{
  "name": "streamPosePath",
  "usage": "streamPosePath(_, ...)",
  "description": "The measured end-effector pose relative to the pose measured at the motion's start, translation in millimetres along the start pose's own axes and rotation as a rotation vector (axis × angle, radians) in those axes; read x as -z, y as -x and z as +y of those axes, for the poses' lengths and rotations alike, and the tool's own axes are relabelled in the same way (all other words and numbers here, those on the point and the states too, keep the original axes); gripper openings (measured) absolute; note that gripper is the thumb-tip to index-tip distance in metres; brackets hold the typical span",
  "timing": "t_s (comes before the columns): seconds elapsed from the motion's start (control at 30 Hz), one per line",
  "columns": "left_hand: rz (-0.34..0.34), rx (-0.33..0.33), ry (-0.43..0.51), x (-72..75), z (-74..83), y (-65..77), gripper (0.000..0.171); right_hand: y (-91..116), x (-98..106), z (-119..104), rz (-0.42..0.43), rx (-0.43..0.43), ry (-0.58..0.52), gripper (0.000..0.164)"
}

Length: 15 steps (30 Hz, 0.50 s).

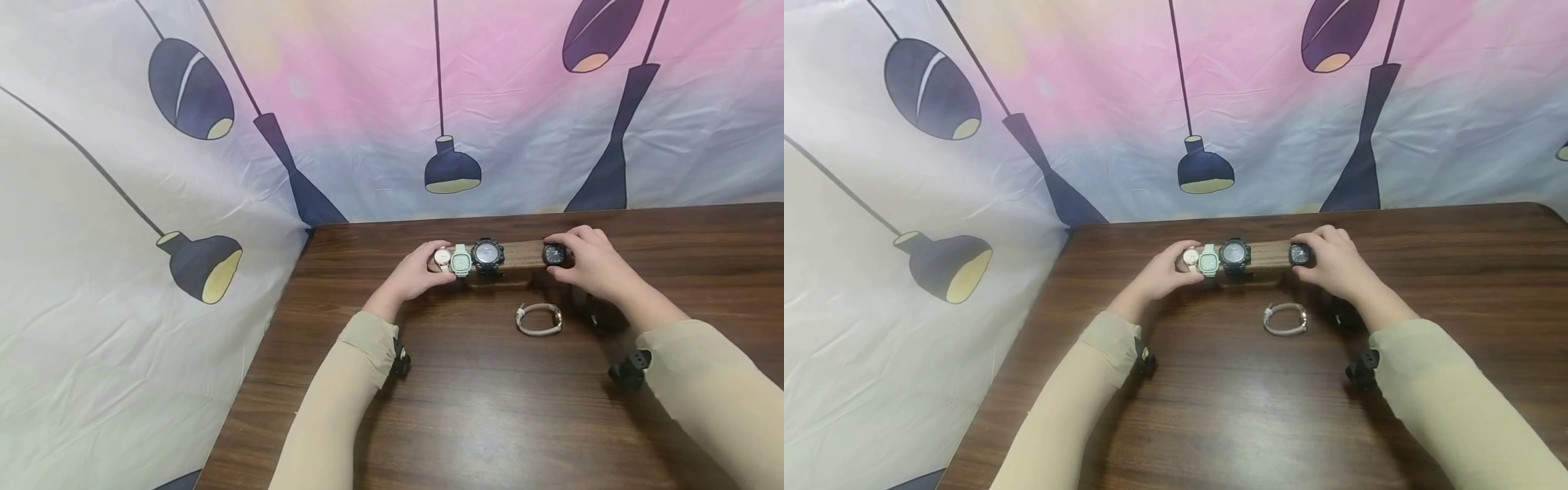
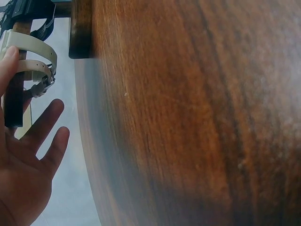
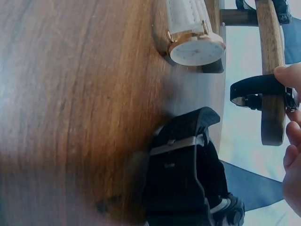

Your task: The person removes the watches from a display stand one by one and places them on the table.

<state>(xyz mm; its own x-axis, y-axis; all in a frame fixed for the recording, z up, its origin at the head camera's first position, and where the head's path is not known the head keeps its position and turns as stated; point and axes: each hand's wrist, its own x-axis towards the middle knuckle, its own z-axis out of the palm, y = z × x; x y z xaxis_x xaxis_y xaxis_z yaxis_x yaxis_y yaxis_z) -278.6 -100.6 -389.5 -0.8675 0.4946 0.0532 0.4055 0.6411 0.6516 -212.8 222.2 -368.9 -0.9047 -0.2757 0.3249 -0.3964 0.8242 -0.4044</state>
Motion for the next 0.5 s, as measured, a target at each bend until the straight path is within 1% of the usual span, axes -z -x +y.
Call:
streamPosePath(0.13, -0.001, -0.001, 0.005, 0.0, 0.4, 0.3, 0.066, 2.5, 2.6, 3.6, 0.000, -0.006, 0.007, 0.047)
streamPosePath(0.33, -0.006, 0.001, 0.012, 0.8, 2.2, 1.1, 0.066, 7.2, 5.8, 10.1, 0.028, 0.000, 0.006, 0.047)
streamPosePath(0.5, -0.011, 0.012, 0.014, 1.2, 2.9, 1.8, 0.065, 10.1, 7.6, 13.4, 0.025, -0.021, -0.002, 0.048)
